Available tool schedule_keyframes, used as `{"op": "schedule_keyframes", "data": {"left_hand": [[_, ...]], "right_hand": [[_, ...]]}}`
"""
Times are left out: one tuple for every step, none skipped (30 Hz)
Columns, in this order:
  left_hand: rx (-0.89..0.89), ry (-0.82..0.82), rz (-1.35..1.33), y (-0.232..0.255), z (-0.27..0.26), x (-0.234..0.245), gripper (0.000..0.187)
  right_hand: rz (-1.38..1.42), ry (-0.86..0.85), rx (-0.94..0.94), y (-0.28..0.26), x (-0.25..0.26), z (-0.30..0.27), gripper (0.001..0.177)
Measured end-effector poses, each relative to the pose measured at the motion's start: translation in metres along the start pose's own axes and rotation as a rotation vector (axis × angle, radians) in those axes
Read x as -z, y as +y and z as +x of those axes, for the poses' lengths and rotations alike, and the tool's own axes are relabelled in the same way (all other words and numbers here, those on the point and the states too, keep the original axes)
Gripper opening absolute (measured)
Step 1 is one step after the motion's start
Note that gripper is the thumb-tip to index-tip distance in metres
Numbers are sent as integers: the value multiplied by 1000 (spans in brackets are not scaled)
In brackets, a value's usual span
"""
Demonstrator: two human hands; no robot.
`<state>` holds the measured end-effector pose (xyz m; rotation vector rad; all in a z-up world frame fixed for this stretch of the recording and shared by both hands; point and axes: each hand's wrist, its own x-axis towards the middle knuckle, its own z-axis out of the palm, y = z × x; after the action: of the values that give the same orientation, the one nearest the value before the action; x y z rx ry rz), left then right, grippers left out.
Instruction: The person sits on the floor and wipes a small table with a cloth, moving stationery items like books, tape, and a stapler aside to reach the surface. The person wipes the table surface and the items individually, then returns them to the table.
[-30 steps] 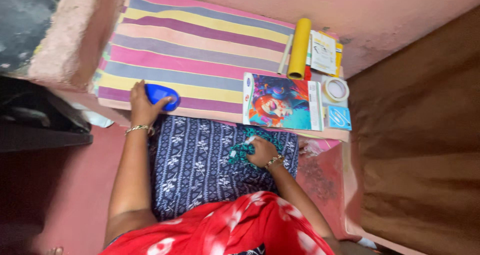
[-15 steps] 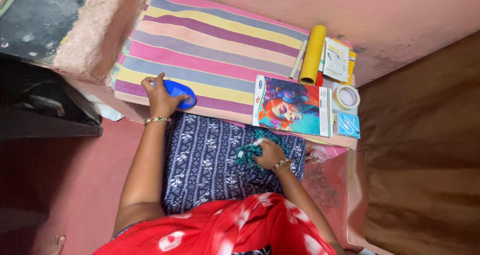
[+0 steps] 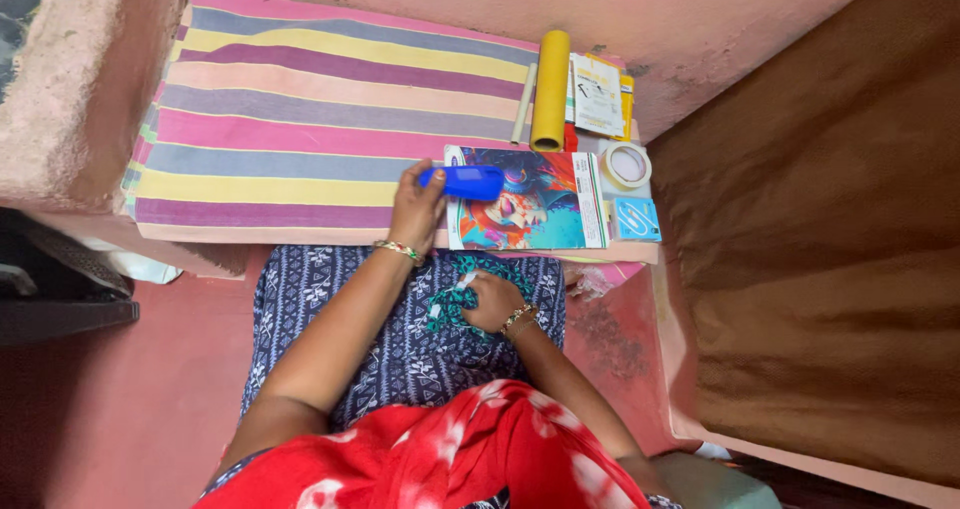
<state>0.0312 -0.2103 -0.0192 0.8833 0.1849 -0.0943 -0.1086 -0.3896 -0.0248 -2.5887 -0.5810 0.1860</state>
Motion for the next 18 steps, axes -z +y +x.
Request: {"op": "schedule_keyframes", "data": {"left_hand": [[-27, -42, 93, -15, 1, -1, 56], [-54, -84, 186, -29, 0, 0, 59], [-82, -128, 276, -40, -1, -1, 62], [-57, -166, 261, -47, -3, 2, 64], [-33, -202, 247, -49, -5, 9, 66], [-9, -238, 232, -47, -7, 13, 68], [-61, -281, 287, -41, -9, 16, 68], [-114, -325, 342, -31, -13, 16, 67], [-169, -367, 398, -17, -19, 9, 67], [-92, -348, 521, 1, -30, 0, 66], [-16, -328, 644, 25, -46, -9, 66], [62, -308, 767, 51, -64, -21, 66], [-35, -435, 603, 75, -84, -38, 63], [-128, -561, 436, 98, -108, -55, 61], [-226, -669, 364, 117, -137, -71, 61], [-277, -854, 334, 136, -162, -85, 59], [-350, -1061, 326, 149, -190, -97, 57], [-432, -1268, 287, 156, -211, -112, 56]], "right_hand": [[-2, 3, 1, -1, 2, 0, 50], [4, -5, -17, -4, 3, -1, 49], [7, -12, -36, -6, 5, -2, 49], [10, -19, -55, -7, 7, -3, 49], [17, -15, -43, -7, 9, -3, 49], [23, -10, -31, -7, 11, -3, 49], [31, -8, -16, -7, 11, -3, 49], [34, 6, -7, -7, 11, -3, 49], [37, 20, 4, -8, 10, -1, 49], [40, 35, 16, -9, 10, 0, 49], [34, 10, -14, -10, 10, 0, 49], [29, -15, -44, -11, 11, 0, 50], [22, -36, -74, -12, 12, 1, 51], [11, -67, -104, -13, 14, 3, 51], [2, -99, -138, -14, 13, 2, 51], [-6, -131, -172, -14, 13, 3, 51], [38, -79, -122, -13, 12, 0, 50], [82, -26, -73, -12, 12, -2, 50]]}}
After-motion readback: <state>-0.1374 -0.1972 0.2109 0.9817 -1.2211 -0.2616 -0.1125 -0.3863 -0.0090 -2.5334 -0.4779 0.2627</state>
